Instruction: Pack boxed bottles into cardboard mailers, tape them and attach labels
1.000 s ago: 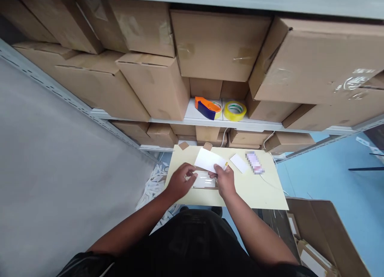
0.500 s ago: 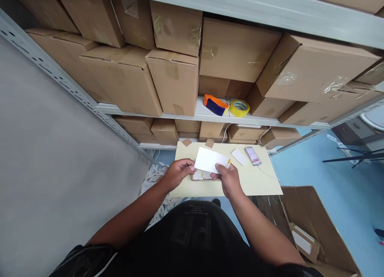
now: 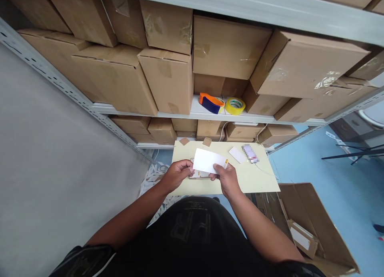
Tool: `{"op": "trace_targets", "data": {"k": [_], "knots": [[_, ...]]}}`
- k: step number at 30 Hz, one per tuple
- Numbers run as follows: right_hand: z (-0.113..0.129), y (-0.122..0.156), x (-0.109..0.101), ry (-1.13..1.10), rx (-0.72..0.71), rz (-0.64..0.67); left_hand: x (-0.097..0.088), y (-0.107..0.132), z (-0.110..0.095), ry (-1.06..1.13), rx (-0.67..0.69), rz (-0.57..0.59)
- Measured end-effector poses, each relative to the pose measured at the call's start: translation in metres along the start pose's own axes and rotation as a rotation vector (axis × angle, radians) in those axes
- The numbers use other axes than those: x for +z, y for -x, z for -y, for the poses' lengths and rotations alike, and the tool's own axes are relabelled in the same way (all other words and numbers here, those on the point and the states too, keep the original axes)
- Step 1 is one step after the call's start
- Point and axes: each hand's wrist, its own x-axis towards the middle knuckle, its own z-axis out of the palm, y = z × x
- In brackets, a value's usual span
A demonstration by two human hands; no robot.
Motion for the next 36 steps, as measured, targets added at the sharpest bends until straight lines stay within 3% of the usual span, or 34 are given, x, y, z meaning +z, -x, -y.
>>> {"op": "trace_targets", "data": {"k": [6, 17, 24, 30, 36], "knots": [[0.009, -0.003, -0.013, 0.058, -0.034, 0.024, 0.003, -0.008, -0.001, 0.033, 0.025, -0.01], [0.023, -0.009, -0.037, 0.171, -0.011, 0.208, 0.009, -0.025, -0.024, -0.024, 0.032, -0.067], [0.023, -0.001, -0.018, -0.129, -0.015, 0.19, 0.024, -0.027, -0.014, 0.026, 0.048, -0.208], [0.012, -0.002, 0.008, -0.08, -0.023, 0.091, 0.034, -0.028, -0.015, 0.053, 0.016, -0.157], [0.015, -0.009, 0.002, -0.079, -0.025, 0.033, 0.026, -0.026, -0.02, 0.072, -0.028, -0.126]]}}
